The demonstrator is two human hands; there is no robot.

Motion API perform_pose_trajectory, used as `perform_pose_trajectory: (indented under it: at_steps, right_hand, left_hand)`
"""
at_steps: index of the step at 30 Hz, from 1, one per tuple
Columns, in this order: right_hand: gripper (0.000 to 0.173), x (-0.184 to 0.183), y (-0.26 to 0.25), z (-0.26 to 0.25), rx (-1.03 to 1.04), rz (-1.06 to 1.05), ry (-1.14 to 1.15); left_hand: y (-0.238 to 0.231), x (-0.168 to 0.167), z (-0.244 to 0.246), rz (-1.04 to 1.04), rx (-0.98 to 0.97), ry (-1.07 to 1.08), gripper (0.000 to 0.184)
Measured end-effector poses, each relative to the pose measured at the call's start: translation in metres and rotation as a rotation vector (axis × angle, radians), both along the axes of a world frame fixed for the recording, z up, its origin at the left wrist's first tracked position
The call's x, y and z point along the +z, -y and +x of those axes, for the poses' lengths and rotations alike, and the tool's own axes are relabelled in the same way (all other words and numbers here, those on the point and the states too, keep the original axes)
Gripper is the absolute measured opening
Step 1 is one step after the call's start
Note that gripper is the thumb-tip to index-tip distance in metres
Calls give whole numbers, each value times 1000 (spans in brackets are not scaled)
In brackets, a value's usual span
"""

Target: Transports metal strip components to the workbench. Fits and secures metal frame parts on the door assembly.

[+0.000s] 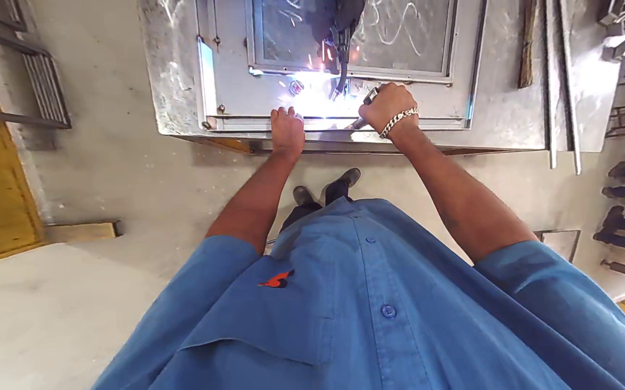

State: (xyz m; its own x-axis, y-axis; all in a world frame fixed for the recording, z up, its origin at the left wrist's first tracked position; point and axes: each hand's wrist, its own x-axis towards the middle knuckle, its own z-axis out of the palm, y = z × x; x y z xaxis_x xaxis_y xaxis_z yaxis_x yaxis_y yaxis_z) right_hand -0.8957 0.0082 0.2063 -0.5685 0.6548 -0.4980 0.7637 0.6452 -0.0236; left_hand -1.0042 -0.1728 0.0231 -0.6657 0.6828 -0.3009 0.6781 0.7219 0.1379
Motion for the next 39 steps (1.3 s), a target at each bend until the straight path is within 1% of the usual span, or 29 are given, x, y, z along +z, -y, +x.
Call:
perform_pose_trajectory:
  at_steps: [11,18,28,32,36,39]
  right_hand:
    - [46,0,16,-2,73,19,13]
    - [48,-5,16,13,106,47,10]
    - [46,-5,3,13,41,32,-5]
    - [47,-6,0,14,37,25,-14]
    - [49,-2,1,15,33,16,-19]
    - [50,-2,0,17,30,7,-24]
  left_hand:
    - [0,0,1,46,6,-6,24]
    - [0,2,1,60,17,13,23]
    - [-2,1,4,21,32,-6,24]
    - [-3,3,3,12,39,14,25]
    - [1,7,4,73,5,20,24]
    - [-1,3,4,38,2,-10,27]
